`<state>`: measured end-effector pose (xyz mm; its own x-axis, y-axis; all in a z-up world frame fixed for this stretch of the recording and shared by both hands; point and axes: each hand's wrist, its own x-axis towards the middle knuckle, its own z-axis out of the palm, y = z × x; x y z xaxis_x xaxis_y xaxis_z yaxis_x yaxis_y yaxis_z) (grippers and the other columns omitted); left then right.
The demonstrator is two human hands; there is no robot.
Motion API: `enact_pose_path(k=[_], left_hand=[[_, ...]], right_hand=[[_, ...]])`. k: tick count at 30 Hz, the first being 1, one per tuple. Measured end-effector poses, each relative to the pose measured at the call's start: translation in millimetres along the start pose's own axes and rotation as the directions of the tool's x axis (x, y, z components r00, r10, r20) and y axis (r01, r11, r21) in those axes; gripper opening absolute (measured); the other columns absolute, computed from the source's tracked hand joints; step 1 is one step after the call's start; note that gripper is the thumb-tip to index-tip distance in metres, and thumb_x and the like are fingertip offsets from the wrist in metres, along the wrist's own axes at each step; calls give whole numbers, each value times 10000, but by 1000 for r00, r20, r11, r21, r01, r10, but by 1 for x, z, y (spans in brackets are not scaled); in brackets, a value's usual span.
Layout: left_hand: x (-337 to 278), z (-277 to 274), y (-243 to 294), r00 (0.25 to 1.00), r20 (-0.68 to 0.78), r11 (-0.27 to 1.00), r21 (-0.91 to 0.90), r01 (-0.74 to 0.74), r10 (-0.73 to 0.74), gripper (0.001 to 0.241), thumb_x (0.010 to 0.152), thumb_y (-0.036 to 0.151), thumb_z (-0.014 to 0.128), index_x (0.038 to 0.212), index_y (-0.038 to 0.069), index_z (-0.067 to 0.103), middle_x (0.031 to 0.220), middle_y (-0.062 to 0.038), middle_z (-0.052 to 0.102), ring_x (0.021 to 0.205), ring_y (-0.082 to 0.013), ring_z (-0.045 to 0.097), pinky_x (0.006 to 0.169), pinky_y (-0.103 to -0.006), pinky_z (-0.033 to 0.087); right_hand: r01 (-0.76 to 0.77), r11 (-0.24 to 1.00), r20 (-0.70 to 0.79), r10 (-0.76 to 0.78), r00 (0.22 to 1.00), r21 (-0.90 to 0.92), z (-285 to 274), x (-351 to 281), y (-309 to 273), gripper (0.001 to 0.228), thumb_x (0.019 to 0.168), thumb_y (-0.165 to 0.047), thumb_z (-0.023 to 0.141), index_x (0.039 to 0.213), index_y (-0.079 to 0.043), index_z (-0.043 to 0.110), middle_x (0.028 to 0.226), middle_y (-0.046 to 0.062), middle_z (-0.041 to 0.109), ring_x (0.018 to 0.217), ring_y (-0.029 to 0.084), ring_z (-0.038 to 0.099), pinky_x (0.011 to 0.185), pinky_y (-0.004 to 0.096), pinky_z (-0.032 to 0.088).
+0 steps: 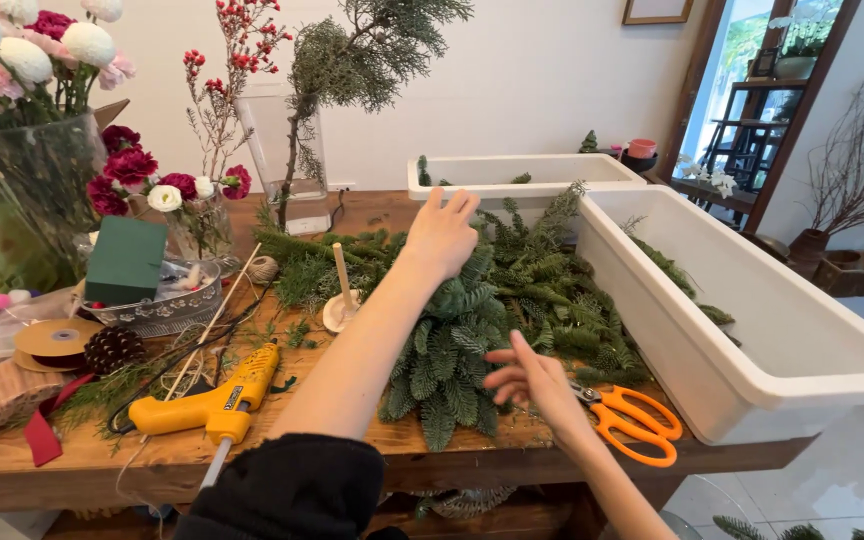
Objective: The person arranges artificial pine branches and red decorative elements into a small tree shape on a wooden table. They use orange-handled scissors to trim the branches and a hot glue gun to secure the arrangement.
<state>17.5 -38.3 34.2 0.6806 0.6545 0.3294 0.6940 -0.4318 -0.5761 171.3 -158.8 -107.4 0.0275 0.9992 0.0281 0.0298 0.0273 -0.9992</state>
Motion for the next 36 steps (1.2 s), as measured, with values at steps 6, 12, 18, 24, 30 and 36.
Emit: enact_pose_path(k=[6,12,18,24,30,36], left_hand=[[30,37,0,992,94,982,164,-97,82,241,829,340,749,1007,178,726,1298,-37,457,1249,-252,323,1105,-615,115],[18,17,-4,976,214,984,160,-77,42,326,842,370,730,1102,173,718,1361,-26,466,1302,-250,317,1159,-649,37],[22,35,-6,980,198,985,166,-48,14,369,838,419,709,1122,185,718,1369,-20,481,1291,-250,338,1151,-671,45],[13,17,-8,965,261,993,118,-29,-3,412,844,451,668,1149,177,704,1404,-37,471,1319,-258,331,1140,-682,35],[17,15,-12,953,303,994,109,-26,-8,413,878,471,601,1146,173,702,1407,-38,480,1316,-254,339,1131,-686,36],[33,6,-20,936,352,998,57,-13,-8,428,912,470,513,1129,154,704,1350,-64,537,1314,-277,362,1147,-700,28]], right_hand=[[-4,995,40,9,999,-104,16,-6,-40,496,953,-412,656,1139,43,725,848,216,778,654,214,736,582,243,483],[109,990,40,-105,994,-94,1,19,-20,320,976,-243,647,1020,59,741,849,202,771,701,203,723,610,226,449],[191,961,-39,-203,978,-200,-30,13,-73,278,1019,-230,610,981,1,759,809,199,753,701,225,702,674,283,488],[142,980,-93,-156,983,-140,-70,-15,-60,335,961,-108,607,1273,-6,671,950,237,755,819,229,713,716,270,526],[-66,989,-115,51,992,-133,-94,-18,7,332,985,-93,589,1280,32,676,959,288,757,772,249,688,653,288,490],[-58,973,-210,10,978,-225,-95,-6,19,292,973,-99,635,1234,10,710,878,254,768,720,249,715,607,312,517]])
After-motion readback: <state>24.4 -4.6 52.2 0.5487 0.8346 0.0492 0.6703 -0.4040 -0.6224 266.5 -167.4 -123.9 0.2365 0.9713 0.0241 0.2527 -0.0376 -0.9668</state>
